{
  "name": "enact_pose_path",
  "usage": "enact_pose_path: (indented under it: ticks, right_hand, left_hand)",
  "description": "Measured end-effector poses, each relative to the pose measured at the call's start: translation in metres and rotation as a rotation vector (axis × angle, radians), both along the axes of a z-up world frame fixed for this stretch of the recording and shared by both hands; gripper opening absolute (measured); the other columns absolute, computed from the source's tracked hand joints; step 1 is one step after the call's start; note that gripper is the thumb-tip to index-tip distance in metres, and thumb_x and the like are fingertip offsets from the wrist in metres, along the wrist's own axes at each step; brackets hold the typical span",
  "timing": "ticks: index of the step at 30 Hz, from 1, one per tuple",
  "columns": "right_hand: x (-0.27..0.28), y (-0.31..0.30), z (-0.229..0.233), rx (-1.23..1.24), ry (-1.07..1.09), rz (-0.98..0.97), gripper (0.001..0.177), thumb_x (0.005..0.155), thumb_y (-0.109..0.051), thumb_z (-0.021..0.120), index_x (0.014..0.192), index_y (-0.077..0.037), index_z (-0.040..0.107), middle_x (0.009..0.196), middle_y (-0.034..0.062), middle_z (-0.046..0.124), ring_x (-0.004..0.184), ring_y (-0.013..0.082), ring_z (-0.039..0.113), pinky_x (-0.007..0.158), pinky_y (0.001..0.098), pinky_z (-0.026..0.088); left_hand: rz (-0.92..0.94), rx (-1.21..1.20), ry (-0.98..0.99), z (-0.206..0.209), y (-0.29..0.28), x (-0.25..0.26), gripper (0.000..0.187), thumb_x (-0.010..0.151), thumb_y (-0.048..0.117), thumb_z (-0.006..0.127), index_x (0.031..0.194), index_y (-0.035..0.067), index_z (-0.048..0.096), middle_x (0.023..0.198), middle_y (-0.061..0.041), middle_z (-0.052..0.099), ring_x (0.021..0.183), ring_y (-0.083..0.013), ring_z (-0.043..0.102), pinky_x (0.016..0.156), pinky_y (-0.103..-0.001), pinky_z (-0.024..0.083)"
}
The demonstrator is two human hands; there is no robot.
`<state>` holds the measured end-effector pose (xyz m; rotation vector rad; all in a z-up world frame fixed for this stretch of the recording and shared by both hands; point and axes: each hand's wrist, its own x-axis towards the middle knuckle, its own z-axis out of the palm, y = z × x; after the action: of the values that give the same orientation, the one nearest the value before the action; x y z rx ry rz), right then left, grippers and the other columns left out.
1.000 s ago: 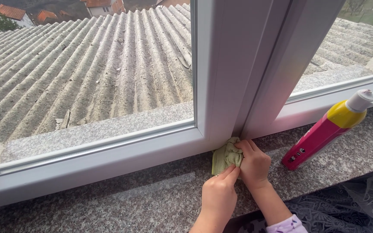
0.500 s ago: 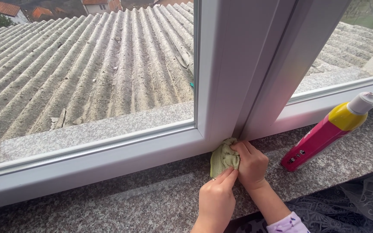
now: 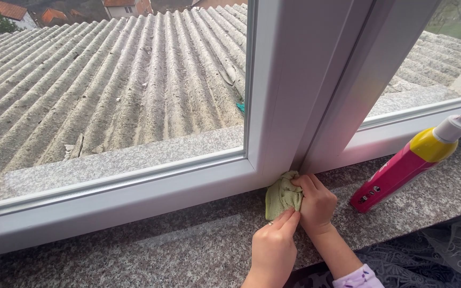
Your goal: Cleaning a window frame and sill using a cloth and spray bottle, then moving to a dresser to pick up a sewing needle.
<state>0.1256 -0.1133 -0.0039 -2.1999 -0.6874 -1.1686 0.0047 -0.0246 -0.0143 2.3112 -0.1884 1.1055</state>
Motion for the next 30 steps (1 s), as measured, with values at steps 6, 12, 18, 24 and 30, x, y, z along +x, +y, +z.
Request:
enact_pose_path:
  ticks: [6,12,18,24,30]
  right_hand:
    - [0.01,-0.011,-0.026,-0.026,0.097,-0.095,0.017,0.078,-0.008,0.07,0.089,-0.021,0.067,0.084,-0.0087,0.064,0.063,0.0171,0.06,0.046,0.0333,0.039]
    - [0.003,0.004,-0.016,0.044,0.133,-0.072,0.02,0.08,-0.004,0.068,0.089,-0.022,0.067,0.086,-0.0086,0.065,0.063,0.0199,0.062,0.046,0.0365,0.04]
    - [0.0,0.005,-0.017,0.024,0.117,-0.111,0.02,0.082,-0.003,0.069,0.088,-0.021,0.066,0.086,-0.0089,0.064,0.061,0.02,0.06,0.045,0.0363,0.039]
    - [-0.001,0.004,-0.008,-0.019,0.101,-0.098,0.017,0.08,-0.008,0.071,0.091,-0.021,0.066,0.089,-0.0083,0.065,0.065,0.0201,0.063,0.043,0.0364,0.041]
    - [-0.03,-0.021,0.007,-0.041,0.333,-0.17,0.018,0.08,-0.013,0.068,0.096,-0.021,0.067,0.092,-0.0065,0.066,0.068,0.0261,0.066,0.046,0.0427,0.047]
  left_hand:
    - [-0.006,0.008,0.003,0.005,-0.001,-0.002,0.053,0.067,-0.016,0.055,0.113,0.004,0.073,0.117,-0.01,0.077,0.105,-0.0227,0.075,0.069,-0.035,0.059]
    - [-0.006,-0.015,-0.005,0.014,0.006,-0.005,0.052,0.068,-0.016,0.054,0.112,0.003,0.073,0.115,-0.01,0.077,0.103,-0.0243,0.076,0.068,-0.036,0.06]
    - [-0.002,-0.002,-0.011,0.006,0.002,-0.006,0.054,0.066,-0.018,0.053,0.113,0.002,0.073,0.117,-0.013,0.077,0.103,-0.025,0.076,0.07,-0.035,0.06]
    - [0.027,-0.028,0.006,0.005,-0.002,-0.005,0.051,0.071,-0.015,0.053,0.114,0.004,0.073,0.119,-0.013,0.076,0.101,-0.0253,0.076,0.066,-0.036,0.059]
    - [-0.069,-0.12,0.072,0.016,-0.017,-0.029,0.034,0.09,-0.004,0.061,0.122,0.002,0.07,0.131,-0.015,0.07,0.085,-0.0355,0.074,0.07,-0.042,0.06]
